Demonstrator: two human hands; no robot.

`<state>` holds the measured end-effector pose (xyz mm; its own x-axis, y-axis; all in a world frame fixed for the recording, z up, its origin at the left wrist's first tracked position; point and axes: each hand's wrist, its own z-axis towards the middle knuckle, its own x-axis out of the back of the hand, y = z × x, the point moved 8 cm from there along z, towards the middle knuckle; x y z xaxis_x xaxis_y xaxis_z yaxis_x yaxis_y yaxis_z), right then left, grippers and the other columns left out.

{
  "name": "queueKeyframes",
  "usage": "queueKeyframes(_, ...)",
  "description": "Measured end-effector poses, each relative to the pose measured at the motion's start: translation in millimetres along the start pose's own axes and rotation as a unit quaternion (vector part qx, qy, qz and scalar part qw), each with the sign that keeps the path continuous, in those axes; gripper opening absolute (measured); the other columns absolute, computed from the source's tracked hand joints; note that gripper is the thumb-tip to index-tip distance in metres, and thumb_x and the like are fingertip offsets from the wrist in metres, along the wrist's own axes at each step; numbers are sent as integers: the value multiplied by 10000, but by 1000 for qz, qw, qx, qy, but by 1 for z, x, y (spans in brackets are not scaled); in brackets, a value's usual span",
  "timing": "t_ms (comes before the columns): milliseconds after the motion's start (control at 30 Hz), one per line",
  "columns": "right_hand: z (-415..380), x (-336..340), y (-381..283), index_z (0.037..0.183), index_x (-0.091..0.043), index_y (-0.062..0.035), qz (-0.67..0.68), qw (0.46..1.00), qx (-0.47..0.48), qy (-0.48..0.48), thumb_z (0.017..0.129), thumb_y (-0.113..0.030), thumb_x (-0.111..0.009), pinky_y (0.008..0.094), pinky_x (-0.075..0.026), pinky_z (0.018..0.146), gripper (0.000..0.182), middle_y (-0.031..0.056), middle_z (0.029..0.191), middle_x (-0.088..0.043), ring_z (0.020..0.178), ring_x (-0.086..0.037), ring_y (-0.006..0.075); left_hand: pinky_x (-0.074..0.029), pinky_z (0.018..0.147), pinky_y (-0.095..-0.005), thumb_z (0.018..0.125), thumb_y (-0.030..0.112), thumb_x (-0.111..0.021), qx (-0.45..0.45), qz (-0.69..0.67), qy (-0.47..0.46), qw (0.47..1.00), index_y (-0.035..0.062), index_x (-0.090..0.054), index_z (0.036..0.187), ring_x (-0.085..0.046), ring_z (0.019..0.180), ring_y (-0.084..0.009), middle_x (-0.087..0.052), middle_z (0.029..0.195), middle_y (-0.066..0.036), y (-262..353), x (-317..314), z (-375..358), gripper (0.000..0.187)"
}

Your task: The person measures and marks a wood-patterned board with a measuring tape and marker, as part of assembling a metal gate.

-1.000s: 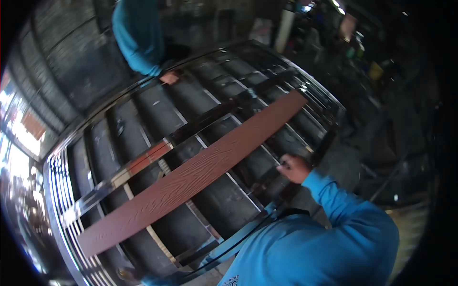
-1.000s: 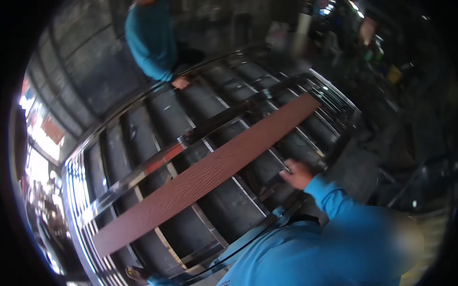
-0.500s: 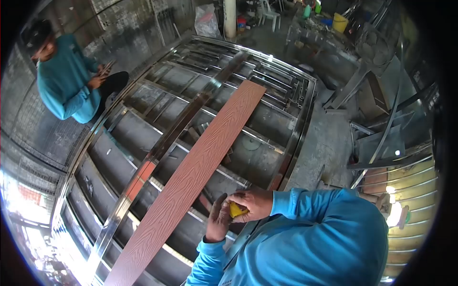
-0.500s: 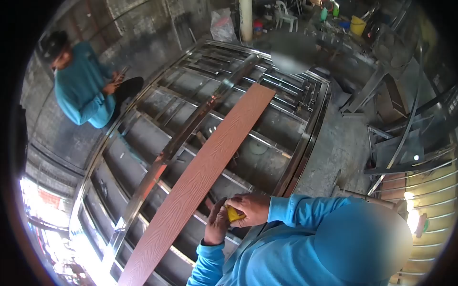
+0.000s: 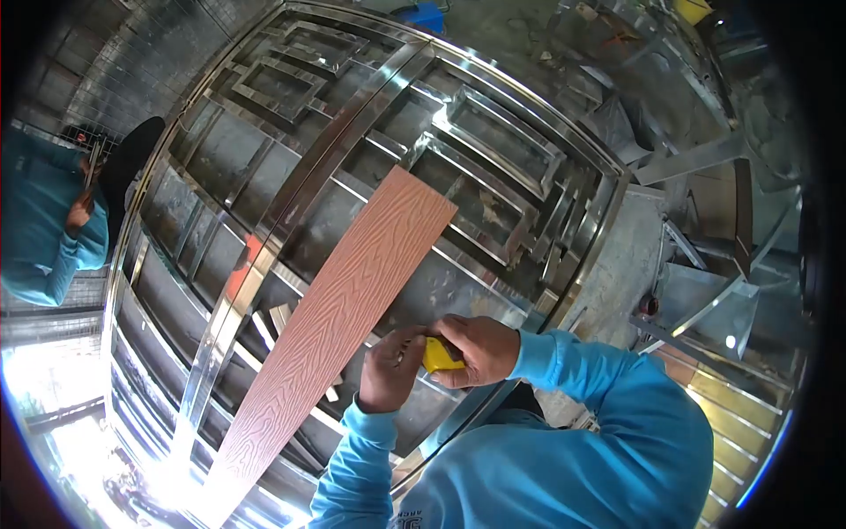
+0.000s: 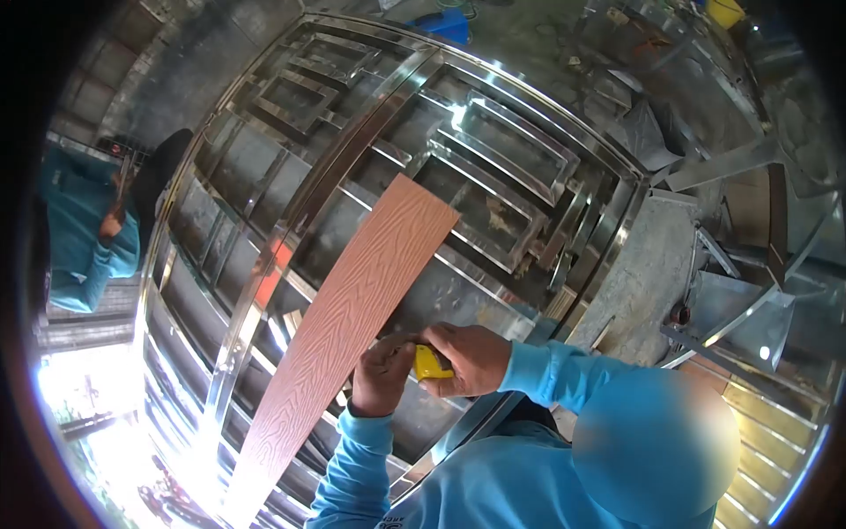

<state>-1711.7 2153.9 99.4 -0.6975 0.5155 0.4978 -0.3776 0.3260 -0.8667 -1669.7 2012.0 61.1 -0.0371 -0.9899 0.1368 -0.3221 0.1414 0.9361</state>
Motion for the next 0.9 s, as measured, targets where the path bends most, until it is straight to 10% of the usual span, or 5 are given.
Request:
queueKeyframes(233, 2, 69, 45, 1284, -452, -11, 55, 996, -55, -35, 885, -493, -681, 465, -551, 801, 666, 226, 1068, -640, 918, -666, 428, -510, 848, -285, 952, 134, -673, 83, -196, -114, 971, -29, -555, 1248, -607, 933, -136, -622, 1075, -80, 23, -47, 58, 358)
queueKeyframes(467, 31, 92, 86, 1504, -280, 12, 289, 951, -86, 74, 1070, -447, -355, 350, -436, 1028, 636, 164, 1380, -474, 1198, -526, 225, -478, 969, -338, 967, 119, -668, -3, -246, -47, 968, -56, -436, 1372, -600, 1084, -198, -614, 1180, -125, 33, -61, 85, 499)
queueKeyframes(667, 39, 49, 93, 1278, -404, -55, 552, 821, -112, 91, 855, -374, -803, 357, -484, 948, 663, 148, 1218, -519, 1078, -554, 213, -503, 932, -299, 951, 31, -666, 92, -327, 50, 939, -29, -547, 1176, -615, 1033, -151, -639, 1114, -83, 3, -58, 65, 261)
queueKeyframes(900, 28, 46, 95, 1147, -445, -40, 387, 901, -123, -153, 715, -452, -901, 336, -497, 782, 750, 109, 1051, -553, 924, -560, 170, -519, 759, -280, 946, 47, -685, 128, -406, -34, 904, 9, -566, 1097, -607, 863, -119, -637, 989, -43, -3, -44, 33, 196)
